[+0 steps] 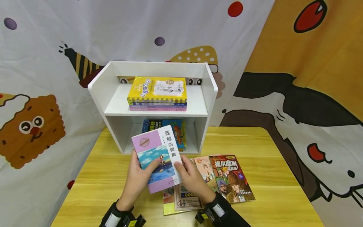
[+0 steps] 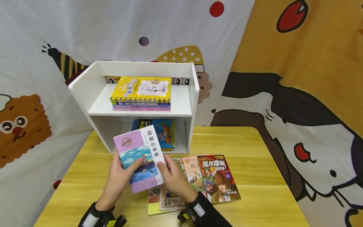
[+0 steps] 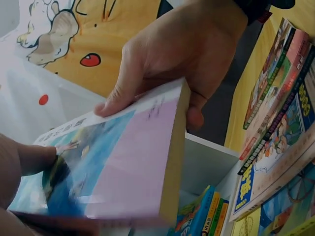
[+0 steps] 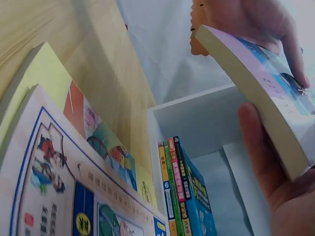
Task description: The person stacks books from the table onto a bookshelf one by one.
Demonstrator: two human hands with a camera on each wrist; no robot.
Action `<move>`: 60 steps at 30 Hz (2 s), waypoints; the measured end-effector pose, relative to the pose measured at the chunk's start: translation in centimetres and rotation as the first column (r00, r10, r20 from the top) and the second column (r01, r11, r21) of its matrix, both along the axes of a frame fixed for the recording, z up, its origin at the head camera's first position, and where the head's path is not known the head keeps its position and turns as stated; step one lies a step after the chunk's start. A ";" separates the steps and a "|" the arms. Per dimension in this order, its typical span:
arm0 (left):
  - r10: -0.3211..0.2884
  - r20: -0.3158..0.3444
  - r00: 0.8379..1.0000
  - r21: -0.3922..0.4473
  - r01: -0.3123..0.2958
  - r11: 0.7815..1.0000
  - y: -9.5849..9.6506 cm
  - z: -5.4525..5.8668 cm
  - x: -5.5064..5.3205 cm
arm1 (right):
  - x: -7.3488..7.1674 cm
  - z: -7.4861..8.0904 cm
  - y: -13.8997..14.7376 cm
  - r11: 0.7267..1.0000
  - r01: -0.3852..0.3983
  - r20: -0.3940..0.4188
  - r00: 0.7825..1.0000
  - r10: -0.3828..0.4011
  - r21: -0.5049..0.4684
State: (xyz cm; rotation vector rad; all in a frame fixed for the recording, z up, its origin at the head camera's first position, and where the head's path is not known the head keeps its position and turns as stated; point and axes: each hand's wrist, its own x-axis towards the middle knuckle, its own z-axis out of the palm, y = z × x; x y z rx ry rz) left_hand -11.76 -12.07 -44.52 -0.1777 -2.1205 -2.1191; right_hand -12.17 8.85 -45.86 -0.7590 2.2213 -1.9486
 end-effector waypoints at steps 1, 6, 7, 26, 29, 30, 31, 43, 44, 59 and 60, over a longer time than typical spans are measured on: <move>-0.020 0.006 1.000 0.001 0.020 1.000 0.0 0.3 0.1 | -0.2 0.0 0.2 1.000 -0.007 0.018 1.000 0.007 -0.006; -0.111 -0.018 0.994 0.008 0.111 0.994 -0.5 1.4 0.1 | -1.0 0.7 1.7 1.000 -0.031 0.073 0.997 0.031 -0.008; -0.119 -0.036 0.992 0.009 0.120 0.993 -0.8 1.6 0.0 | -1.1 1.0 2.0 0.999 -0.033 0.068 0.997 0.033 0.000; -0.249 -0.190 0.950 -0.273 0.193 0.942 -3.1 3.6 -0.9 | -2.4 3.3 4.8 0.977 -0.057 -0.085 0.994 0.076 0.205; -0.232 -0.184 0.955 -0.281 0.175 0.943 -3.0 3.3 -0.9 | -2.5 2.5 4.7 0.981 -0.019 -0.066 0.997 0.032 0.191; -0.227 -0.183 0.956 -0.280 0.171 0.945 -3.0 3.2 -0.9 | -2.7 2.1 4.7 0.983 -0.009 -0.048 0.999 0.018 0.183; -0.222 -0.179 0.958 -0.278 0.167 0.946 -2.9 3.1 -0.9 | -2.8 1.6 4.7 0.985 0.000 -0.024 1.000 0.004 0.172; -0.123 -0.211 0.970 -0.199 0.081 0.977 -3.3 0.6 -2.1 | -4.0 -0.7 4.9 0.982 0.131 0.004 0.991 -0.133 0.133; -0.107 -0.215 0.971 -0.193 0.065 0.979 -3.4 0.4 -2.1 | -3.8 -0.3 4.8 0.983 0.139 -0.008 0.990 -0.139 0.123; 0.212 -0.367 0.906 0.000 -0.228 0.974 -2.1 5.8 0.4 | -0.6 2.1 2.2 0.984 0.026 -0.100 0.994 -0.044 -0.178; 0.222 -0.366 0.904 0.015 -0.232 0.973 -2.1 5.9 0.5 | -0.5 2.1 1.9 0.984 0.009 -0.105 0.994 -0.028 -0.179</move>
